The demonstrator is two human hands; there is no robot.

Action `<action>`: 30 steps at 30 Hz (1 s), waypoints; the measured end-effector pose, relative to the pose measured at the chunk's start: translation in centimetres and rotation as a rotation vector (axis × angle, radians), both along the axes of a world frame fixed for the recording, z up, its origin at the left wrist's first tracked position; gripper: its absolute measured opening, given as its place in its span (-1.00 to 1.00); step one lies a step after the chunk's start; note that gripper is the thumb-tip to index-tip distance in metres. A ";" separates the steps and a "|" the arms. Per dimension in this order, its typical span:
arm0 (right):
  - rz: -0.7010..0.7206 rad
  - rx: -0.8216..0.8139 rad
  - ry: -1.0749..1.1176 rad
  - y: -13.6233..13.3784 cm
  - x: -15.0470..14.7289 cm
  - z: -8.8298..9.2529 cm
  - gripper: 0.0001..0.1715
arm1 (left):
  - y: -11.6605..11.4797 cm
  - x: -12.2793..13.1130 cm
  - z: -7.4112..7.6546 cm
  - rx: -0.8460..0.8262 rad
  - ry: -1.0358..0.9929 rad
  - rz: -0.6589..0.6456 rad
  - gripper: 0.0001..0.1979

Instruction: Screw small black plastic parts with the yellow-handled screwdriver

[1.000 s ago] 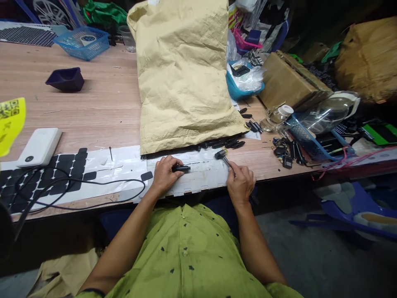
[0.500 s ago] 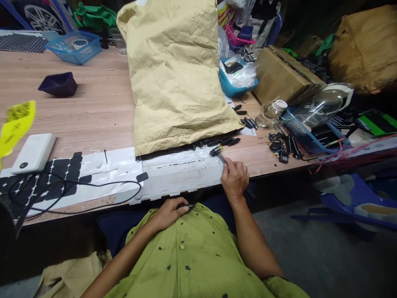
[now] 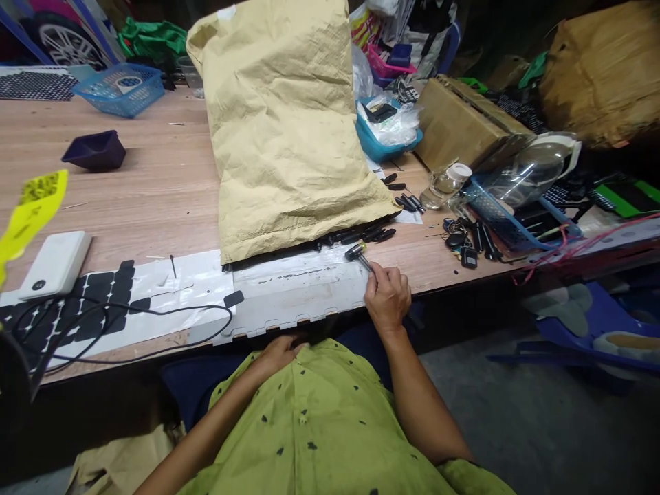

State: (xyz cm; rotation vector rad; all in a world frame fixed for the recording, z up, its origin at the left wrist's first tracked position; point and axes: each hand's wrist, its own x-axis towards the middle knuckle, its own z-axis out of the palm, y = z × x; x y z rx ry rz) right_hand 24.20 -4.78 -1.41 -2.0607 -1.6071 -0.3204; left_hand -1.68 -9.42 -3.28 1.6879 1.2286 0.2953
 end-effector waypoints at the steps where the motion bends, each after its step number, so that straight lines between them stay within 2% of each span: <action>1: 0.003 -0.001 0.003 0.0 0.0 0.0 -0.64 | -0.1 0.0 1.6 -0.125 -0.054 -0.061 -0.61; 3: 0.007 -0.005 0.010 0.0 0.0 0.0 -0.64 | 0.2 0.1 5.1 -0.235 -0.164 -0.161 -0.64; 5: 0.009 -0.007 0.019 0.0 0.0 0.0 -0.63 | 1.4 0.2 8.1 -0.223 -0.198 -0.209 -0.61; 6: 0.009 -0.006 0.022 0.0 0.0 0.0 -0.63 | 2.4 0.4 9.1 -0.204 -0.187 -0.223 -0.59; 8: 0.007 -0.001 0.020 0.0 0.0 -0.1 -0.63 | 5.2 0.8 9.9 -0.123 -0.093 -0.145 -0.58; 12: 0.004 0.022 -0.006 0.1 -0.1 -0.3 -0.64 | 11.6 1.6 8.6 0.261 0.319 0.176 -0.70; 14: 0.007 0.024 -0.013 0.2 -0.1 -0.4 -0.65 | 14.1 1.7 7.7 0.393 0.398 0.250 -0.69; 17: 0.012 0.015 -0.010 0.2 -0.2 -0.5 -0.65 | 16.3 1.6 7.1 0.522 0.398 0.273 -0.68; 25: 0.021 0.017 -0.005 0.3 -0.2 -0.5 -0.63 | 16.9 1.4 6.6 0.546 0.492 0.122 -0.63; 30: 0.020 0.015 -0.011 0.4 -0.1 -0.5 -0.63 | 16.4 1.4 6.3 0.526 0.561 0.072 -0.70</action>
